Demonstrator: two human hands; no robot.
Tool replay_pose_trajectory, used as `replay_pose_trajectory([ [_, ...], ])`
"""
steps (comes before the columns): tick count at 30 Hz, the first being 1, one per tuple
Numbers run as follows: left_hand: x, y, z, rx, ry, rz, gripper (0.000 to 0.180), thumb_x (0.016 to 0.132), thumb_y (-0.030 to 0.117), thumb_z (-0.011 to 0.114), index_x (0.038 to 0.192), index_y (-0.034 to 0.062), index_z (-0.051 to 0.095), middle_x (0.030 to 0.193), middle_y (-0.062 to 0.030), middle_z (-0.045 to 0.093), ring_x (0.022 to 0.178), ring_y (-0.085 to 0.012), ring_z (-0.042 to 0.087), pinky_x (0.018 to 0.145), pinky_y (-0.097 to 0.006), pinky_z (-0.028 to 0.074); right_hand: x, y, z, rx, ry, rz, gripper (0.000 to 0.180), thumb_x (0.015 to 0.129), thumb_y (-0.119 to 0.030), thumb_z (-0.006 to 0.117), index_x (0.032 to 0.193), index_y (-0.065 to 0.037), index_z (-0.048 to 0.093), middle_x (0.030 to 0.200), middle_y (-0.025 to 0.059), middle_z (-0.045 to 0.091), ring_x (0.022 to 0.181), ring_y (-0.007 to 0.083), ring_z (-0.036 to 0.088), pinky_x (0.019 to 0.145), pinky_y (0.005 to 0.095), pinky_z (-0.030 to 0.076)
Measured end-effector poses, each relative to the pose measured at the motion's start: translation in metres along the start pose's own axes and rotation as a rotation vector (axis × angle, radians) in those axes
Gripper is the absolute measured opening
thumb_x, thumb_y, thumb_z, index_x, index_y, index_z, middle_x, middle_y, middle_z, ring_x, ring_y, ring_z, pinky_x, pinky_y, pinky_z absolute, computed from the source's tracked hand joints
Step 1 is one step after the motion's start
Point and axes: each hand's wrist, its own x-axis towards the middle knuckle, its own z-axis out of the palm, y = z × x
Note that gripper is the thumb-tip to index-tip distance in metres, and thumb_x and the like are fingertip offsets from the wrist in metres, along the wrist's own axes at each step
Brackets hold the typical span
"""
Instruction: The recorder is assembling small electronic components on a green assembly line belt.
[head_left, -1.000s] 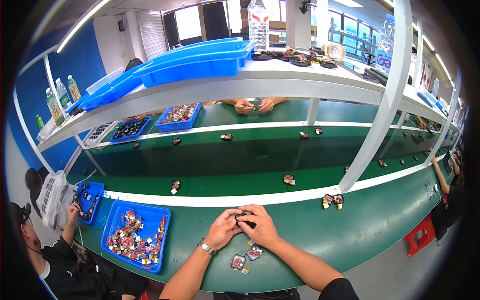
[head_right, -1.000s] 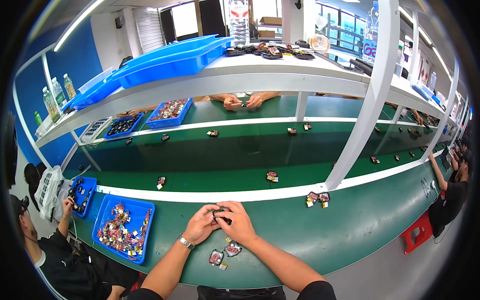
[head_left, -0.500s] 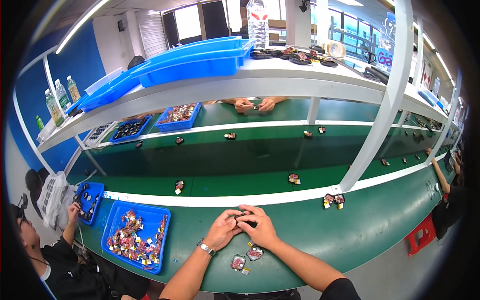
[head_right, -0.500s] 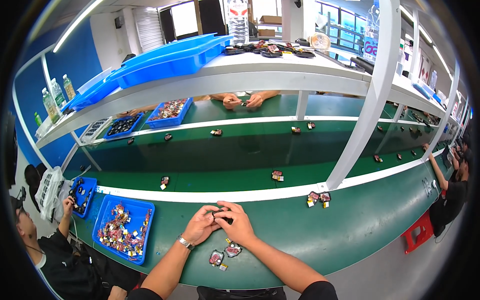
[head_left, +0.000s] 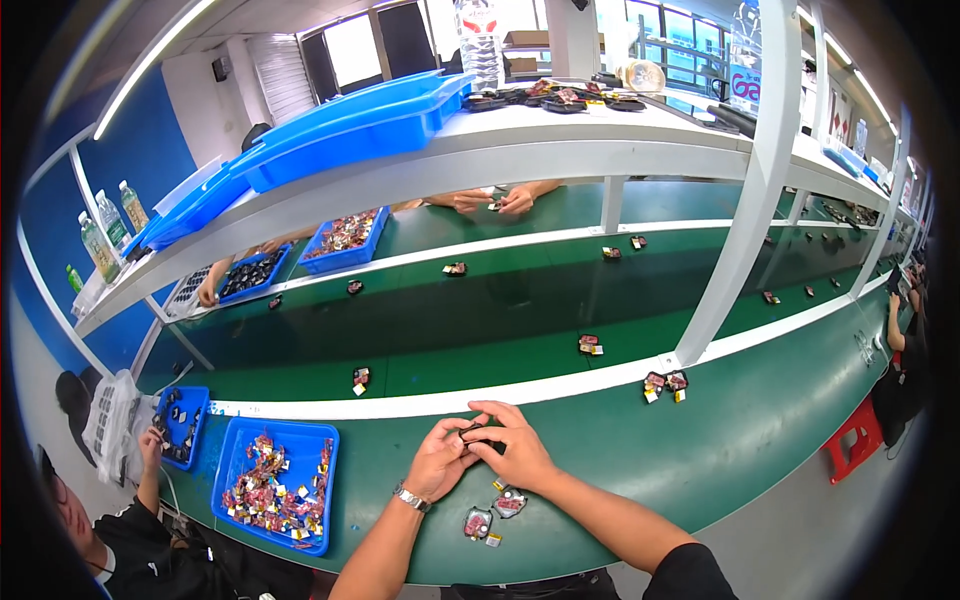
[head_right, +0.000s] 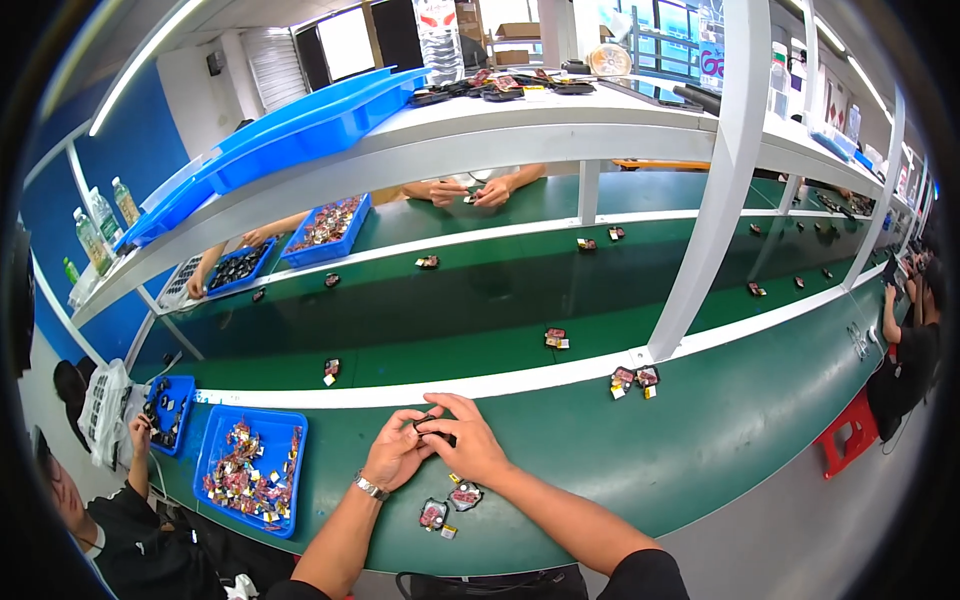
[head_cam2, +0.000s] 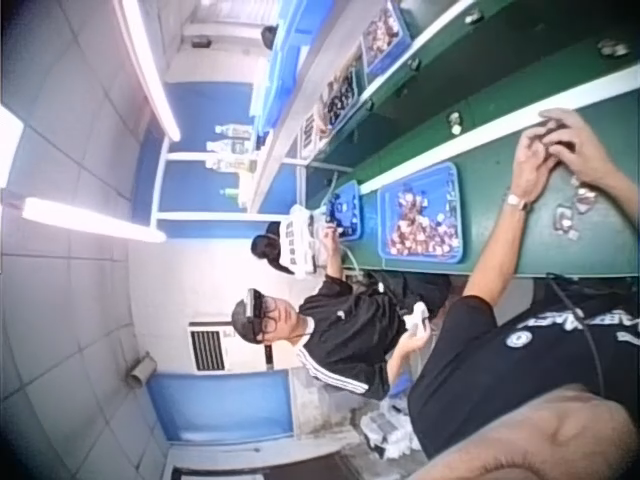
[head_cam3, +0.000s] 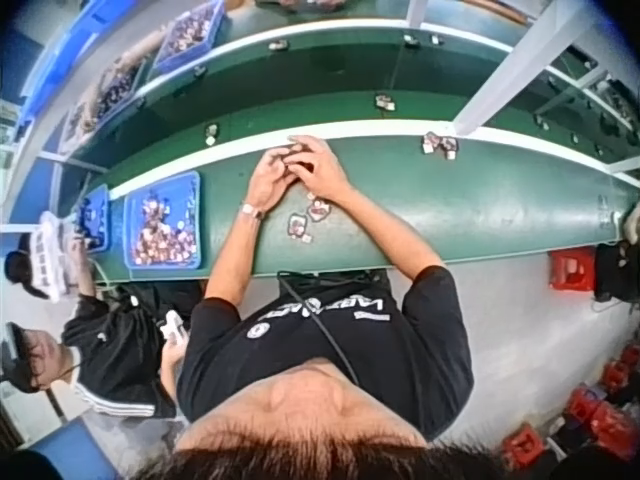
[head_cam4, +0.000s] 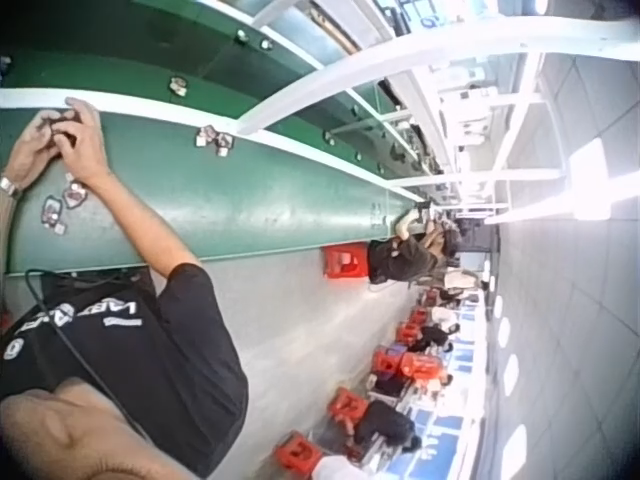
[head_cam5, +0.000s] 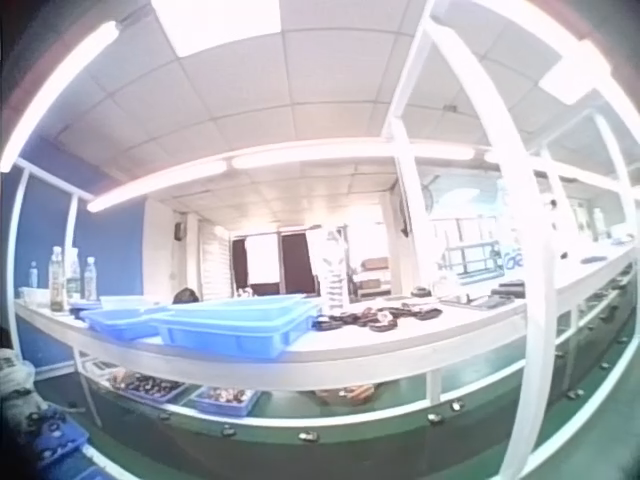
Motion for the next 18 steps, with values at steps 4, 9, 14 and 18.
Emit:
replay_pose_trajectory([
  [4, -0.0010, -0.0027, -0.0008, 0.022, 0.010, 0.006, 0.031, 0.096, 0.012, 0.060, 0.125, 0.0075, 0.049, 0.139, -0.0165, 0.051, 0.121, -0.0295, 0.056, 0.105, -0.048, 0.043, -0.0003, 0.0019, 0.0012, -0.021, 0.045, -0.009, 0.016, 0.080, -0.008, 0.072, 0.095, -0.010, 0.074, 0.129, 0.0057, 0.060, 0.116, 0.0257, 0.054, 0.097, 0.0376, 0.047],
  [9, 0.0000, -0.0006, 0.0004, -0.018, 0.007, -0.027, 0.033, 0.095, 0.013, 0.061, 0.126, 0.0075, 0.049, 0.142, -0.0183, 0.048, 0.122, -0.0295, 0.055, 0.106, -0.047, 0.043, -0.0016, 0.0045, 0.0017, 0.005, 0.037, 0.013, 0.015, 0.079, -0.007, 0.072, 0.093, -0.010, 0.075, 0.128, 0.0057, 0.060, 0.115, 0.0250, 0.054, 0.095, 0.0373, 0.047],
  [14, -0.0010, -0.0019, -0.0007, -0.046, -0.009, -0.009, 0.033, 0.095, 0.012, 0.061, 0.126, 0.0078, 0.050, 0.143, -0.0188, 0.047, 0.122, -0.0297, 0.055, 0.106, -0.047, 0.043, -0.0007, 0.0006, 0.0019, -0.003, 0.013, 0.021, 0.016, 0.078, -0.007, 0.073, 0.094, -0.010, 0.075, 0.130, 0.0064, 0.059, 0.117, 0.0261, 0.053, 0.101, 0.0406, 0.044],
  [18, -0.0018, -0.0034, -0.0025, -0.037, 0.001, 0.023, 0.030, 0.096, 0.013, 0.060, 0.124, 0.0078, 0.050, 0.142, -0.0175, 0.048, 0.121, -0.0284, 0.055, 0.105, -0.045, 0.044, 0.0021, -0.0030, 0.0017, -0.040, 0.003, -0.079, 0.020, 0.078, -0.005, 0.071, 0.098, -0.008, 0.073, 0.132, 0.0089, 0.057, 0.125, 0.0309, 0.048, 0.103, 0.0415, 0.043],
])
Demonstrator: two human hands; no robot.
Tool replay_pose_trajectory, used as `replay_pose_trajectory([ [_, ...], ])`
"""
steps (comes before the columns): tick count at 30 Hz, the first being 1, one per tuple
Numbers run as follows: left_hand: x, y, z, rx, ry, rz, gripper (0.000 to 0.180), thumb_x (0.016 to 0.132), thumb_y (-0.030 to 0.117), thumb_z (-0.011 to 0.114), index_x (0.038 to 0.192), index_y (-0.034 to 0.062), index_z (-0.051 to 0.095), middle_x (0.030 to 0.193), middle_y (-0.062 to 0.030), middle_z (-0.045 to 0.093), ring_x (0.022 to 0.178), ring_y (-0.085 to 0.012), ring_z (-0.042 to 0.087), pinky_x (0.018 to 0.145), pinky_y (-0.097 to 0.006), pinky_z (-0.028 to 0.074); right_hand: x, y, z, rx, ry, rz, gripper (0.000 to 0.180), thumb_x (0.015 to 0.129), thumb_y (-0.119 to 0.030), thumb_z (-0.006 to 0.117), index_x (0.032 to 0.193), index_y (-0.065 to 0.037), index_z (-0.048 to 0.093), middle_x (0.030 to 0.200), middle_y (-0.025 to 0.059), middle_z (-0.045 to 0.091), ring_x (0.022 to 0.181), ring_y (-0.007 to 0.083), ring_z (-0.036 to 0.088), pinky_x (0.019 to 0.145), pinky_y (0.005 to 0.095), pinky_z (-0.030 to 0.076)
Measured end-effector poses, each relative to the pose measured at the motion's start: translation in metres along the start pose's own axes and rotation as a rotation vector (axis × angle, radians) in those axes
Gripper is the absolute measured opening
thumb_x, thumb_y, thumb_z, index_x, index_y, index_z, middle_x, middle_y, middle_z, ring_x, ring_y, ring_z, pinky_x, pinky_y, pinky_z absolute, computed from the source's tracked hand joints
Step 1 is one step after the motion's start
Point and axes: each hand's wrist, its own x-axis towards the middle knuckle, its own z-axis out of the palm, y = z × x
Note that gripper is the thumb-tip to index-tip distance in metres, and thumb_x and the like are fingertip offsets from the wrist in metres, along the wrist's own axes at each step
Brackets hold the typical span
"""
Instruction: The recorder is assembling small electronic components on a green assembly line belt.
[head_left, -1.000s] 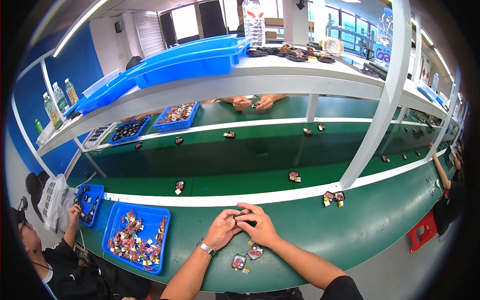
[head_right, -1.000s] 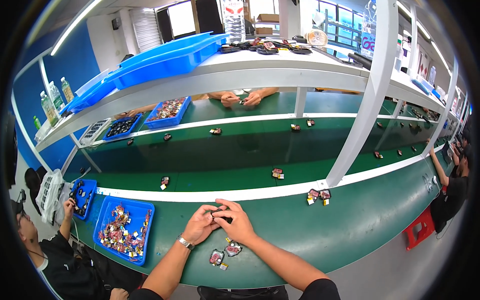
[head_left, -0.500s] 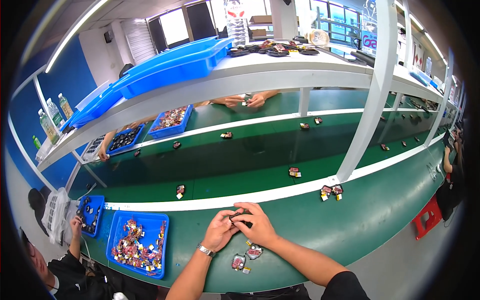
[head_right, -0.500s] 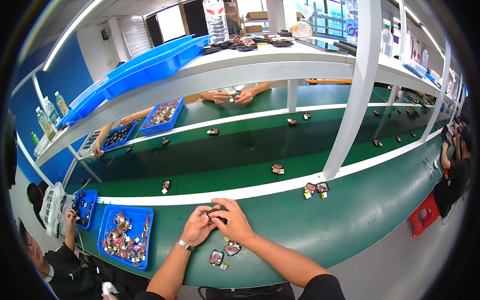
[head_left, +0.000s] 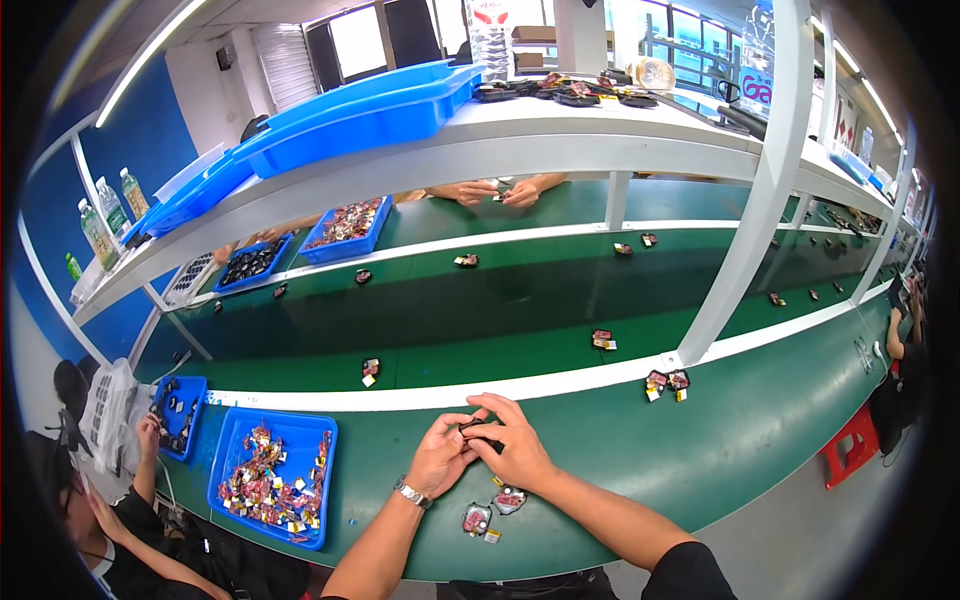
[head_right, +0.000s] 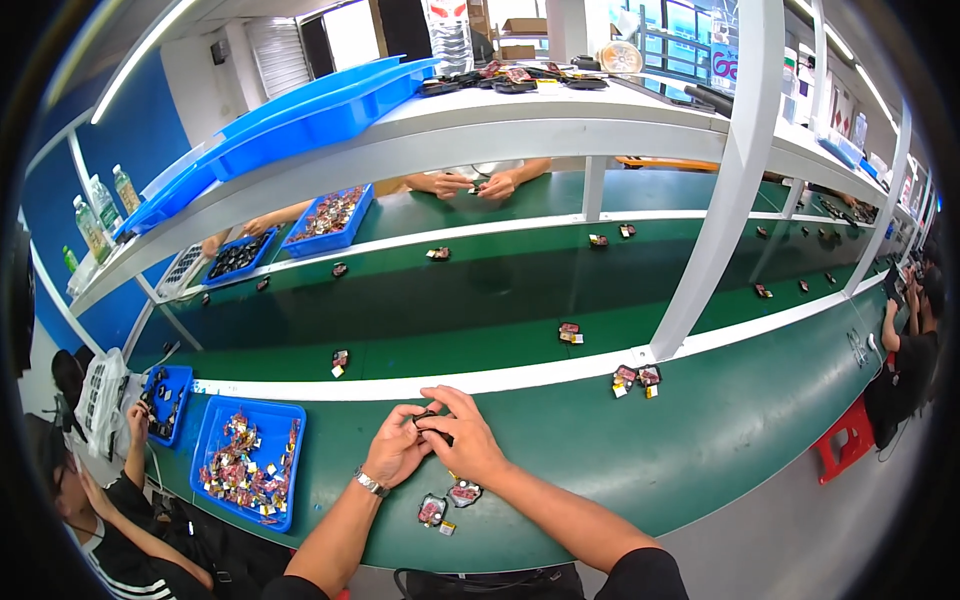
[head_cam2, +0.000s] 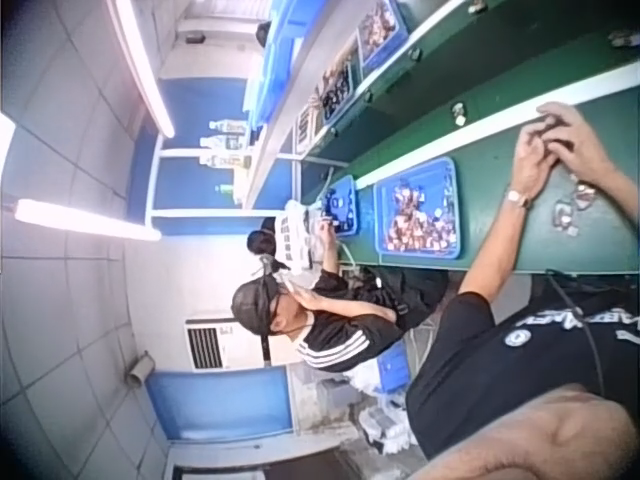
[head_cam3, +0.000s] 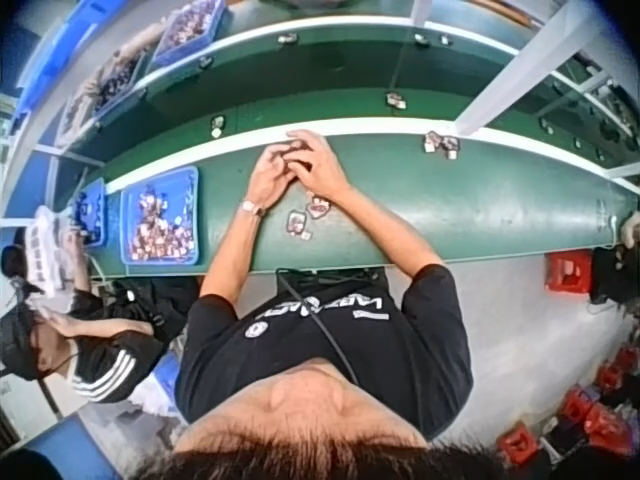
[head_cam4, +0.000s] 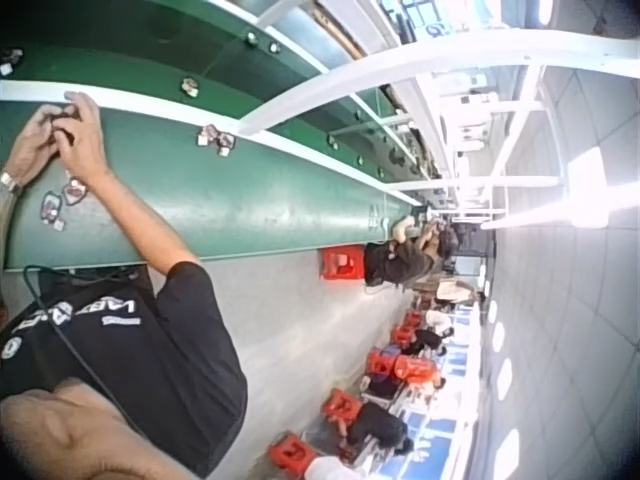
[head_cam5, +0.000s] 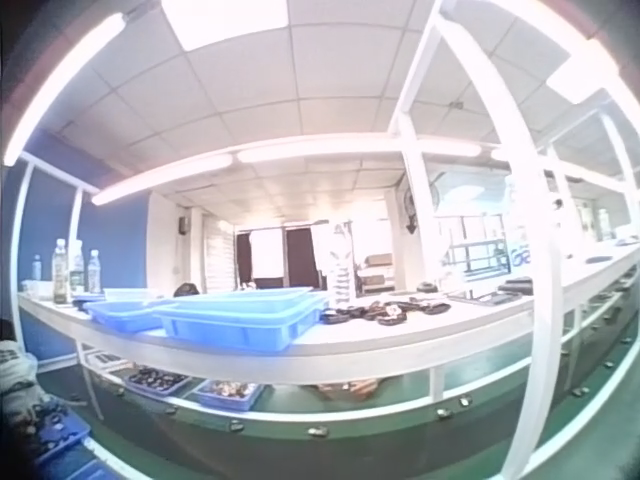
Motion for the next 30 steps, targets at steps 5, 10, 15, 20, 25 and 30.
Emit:
replay_pose_trajectory([
  [5, 0.002, 0.004, 0.005, 0.029, 0.019, 0.003, 0.029, 0.097, 0.013, 0.059, 0.123, 0.0073, 0.050, 0.140, -0.0164, 0.049, 0.119, -0.0267, 0.056, 0.103, -0.044, 0.046, -0.002, -0.003, -0.001, 0.001, 0.001, 0.035, 0.026, 0.077, -0.004, 0.072, 0.102, -0.007, 0.069, 0.130, 0.0119, 0.057, 0.122, 0.0315, 0.051, 0.104, 0.0434, 0.042],
  [10, 0.001, 0.002, 0.002, 0.022, 0.043, -0.017, 0.028, 0.097, 0.011, 0.057, 0.124, 0.0069, 0.049, 0.127, -0.0132, 0.058, 0.117, -0.0250, 0.057, 0.102, -0.044, 0.046, 0.000, -0.004, -0.005, -0.101, 0.076, -0.041, 0.023, 0.075, -0.003, 0.073, 0.097, -0.007, 0.069, 0.117, 0.0111, 0.060, 0.113, 0.0294, 0.056, 0.090, 0.0389, 0.051],
  [15, 0.001, 0.002, 0.010, 0.001, 0.083, -0.037, 0.028, 0.098, 0.010, 0.055, 0.125, 0.0063, 0.048, 0.118, -0.0105, 0.060, 0.113, -0.0229, 0.058, 0.102, -0.044, 0.046, 0.002, -0.002, -0.009, -0.234, 0.048, -0.171, 0.021, 0.072, -0.001, 0.075, 0.092, -0.007, 0.069, 0.097, 0.0080, 0.063, 0.096, 0.0266, 0.063, 0.075, 0.0348, 0.055],
  [20, 0.002, 0.003, 0.014, 0.026, 0.126, -0.018, 0.028, 0.098, 0.009, 0.054, 0.125, 0.0062, 0.048, 0.117, -0.0095, 0.060, 0.111, -0.0206, 0.058, 0.102, -0.044, 0.046, 0.004, -0.008, -0.005, -0.290, 0.080, -0.158, 0.020, 0.072, -0.003, 0.075, 0.091, -0.006, 0.069, 0.093, 0.0079, 0.063, 0.090, 0.0254, 0.064, 0.072, 0.0348, 0.055],
  [25, 0.002, 0.003, 0.013, 0.029, 0.110, -0.025, 0.028, 0.099, 0.010, 0.054, 0.126, 0.0056, 0.048, 0.115, -0.0092, 0.061, 0.109, -0.0201, 0.059, 0.101, -0.044, 0.047, 0.002, -0.005, 0.001, -0.374, 0.088, -0.150, 0.019, 0.073, -0.004, 0.074, 0.092, -0.005, 0.069, 0.095, 0.0086, 0.064, 0.089, 0.0249, 0.064, 0.072, 0.0336, 0.056],
  [30, 0.001, 0.003, 0.013, 0.037, 0.110, -0.038, 0.028, 0.099, 0.010, 0.054, 0.126, 0.0048, 0.047, 0.115, -0.0094, 0.062, 0.108, -0.0204, 0.059, 0.101, -0.043, 0.047, 0.001, -0.004, 0.004, -0.404, 0.103, -0.116, 0.018, 0.074, -0.004, 0.074, 0.092, -0.005, 0.069, 0.096, 0.0088, 0.064, 0.087, 0.0241, 0.064, 0.071, 0.0328, 0.055],
])
